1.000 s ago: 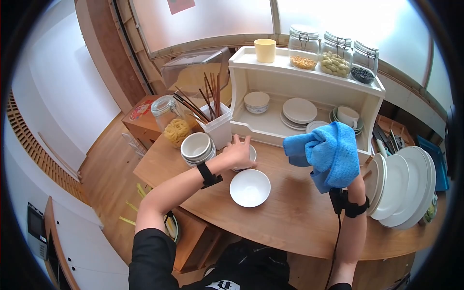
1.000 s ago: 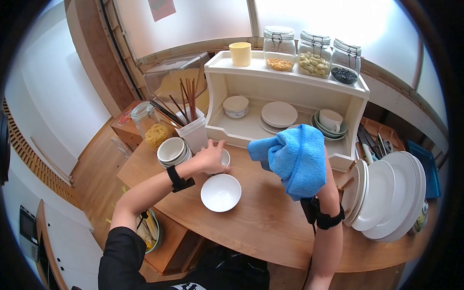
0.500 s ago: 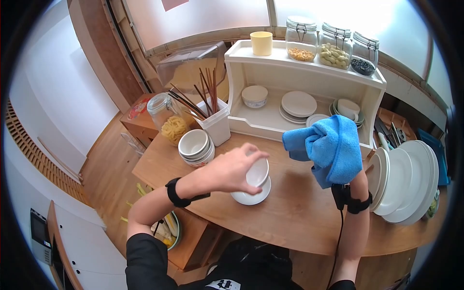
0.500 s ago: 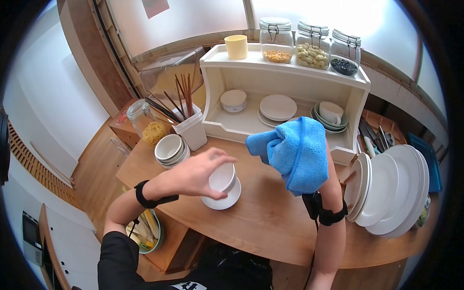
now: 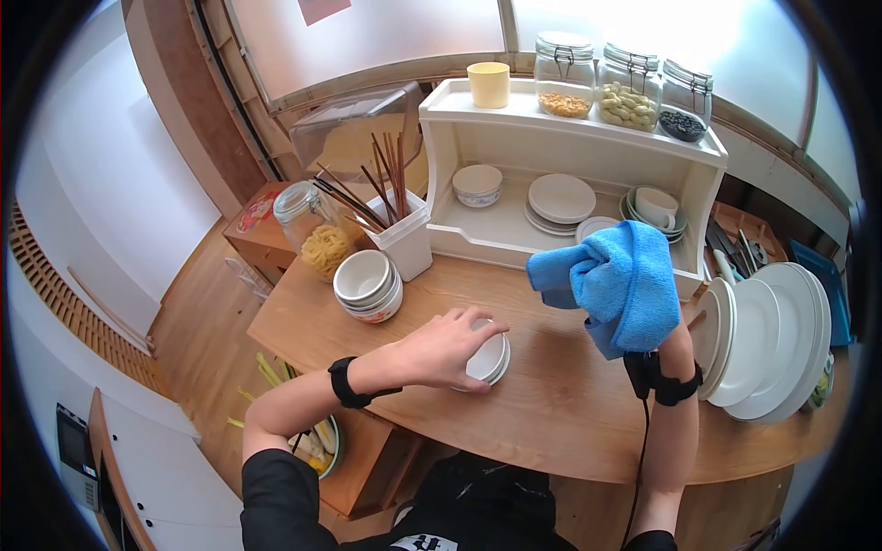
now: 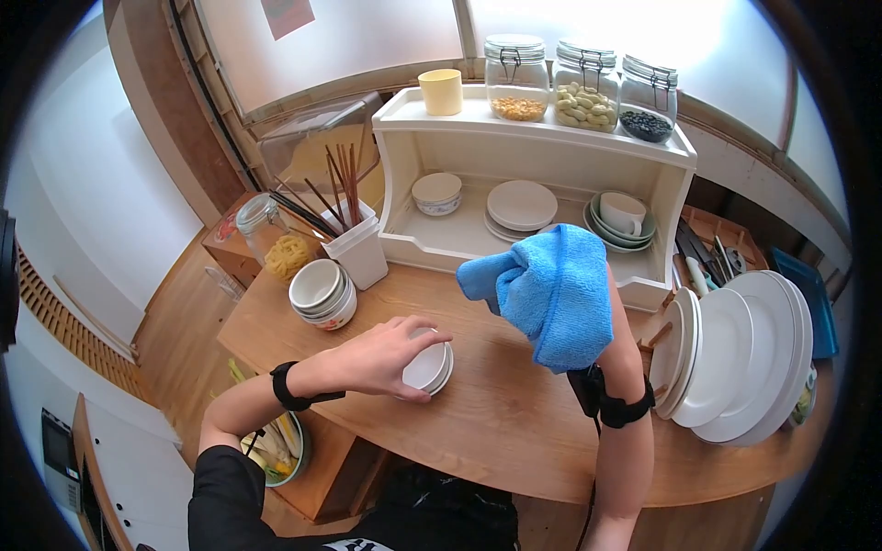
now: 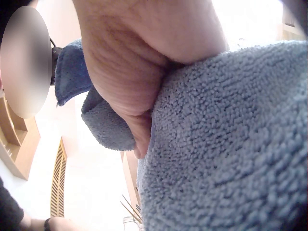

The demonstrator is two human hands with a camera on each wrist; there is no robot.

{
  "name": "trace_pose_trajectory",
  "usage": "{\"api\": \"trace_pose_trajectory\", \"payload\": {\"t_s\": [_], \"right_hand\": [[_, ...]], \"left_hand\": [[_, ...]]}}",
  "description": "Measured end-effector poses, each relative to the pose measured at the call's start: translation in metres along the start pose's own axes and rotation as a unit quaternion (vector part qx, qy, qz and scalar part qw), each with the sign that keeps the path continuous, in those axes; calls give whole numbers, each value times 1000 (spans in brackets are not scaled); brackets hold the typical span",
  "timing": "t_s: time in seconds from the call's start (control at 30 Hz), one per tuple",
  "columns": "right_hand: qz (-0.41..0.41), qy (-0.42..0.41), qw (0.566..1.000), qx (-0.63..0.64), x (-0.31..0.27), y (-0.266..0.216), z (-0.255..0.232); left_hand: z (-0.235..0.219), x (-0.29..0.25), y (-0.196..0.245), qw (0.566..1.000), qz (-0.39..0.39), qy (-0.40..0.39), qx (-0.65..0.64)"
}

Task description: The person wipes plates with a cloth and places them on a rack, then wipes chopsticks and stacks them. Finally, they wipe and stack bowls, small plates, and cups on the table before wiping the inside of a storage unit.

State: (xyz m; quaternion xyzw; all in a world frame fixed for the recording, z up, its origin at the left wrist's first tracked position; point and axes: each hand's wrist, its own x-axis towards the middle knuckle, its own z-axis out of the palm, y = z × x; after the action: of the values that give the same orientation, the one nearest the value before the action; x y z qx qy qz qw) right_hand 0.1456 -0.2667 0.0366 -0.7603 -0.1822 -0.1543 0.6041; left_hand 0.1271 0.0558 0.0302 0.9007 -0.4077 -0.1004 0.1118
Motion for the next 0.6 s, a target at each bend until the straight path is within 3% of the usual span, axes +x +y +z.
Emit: {"api": "trace_pose_trajectory", "payload": {"t_s": [0.4, 0.6], "right_hand": [[-38, -3, 999, -24, 3, -9, 4], [-6, -5, 1000, 19, -3, -28, 3]], "left_hand": [[11, 2, 2, 999, 5, -38, 19], [5, 15, -9, 997, -65, -37, 36]]}}
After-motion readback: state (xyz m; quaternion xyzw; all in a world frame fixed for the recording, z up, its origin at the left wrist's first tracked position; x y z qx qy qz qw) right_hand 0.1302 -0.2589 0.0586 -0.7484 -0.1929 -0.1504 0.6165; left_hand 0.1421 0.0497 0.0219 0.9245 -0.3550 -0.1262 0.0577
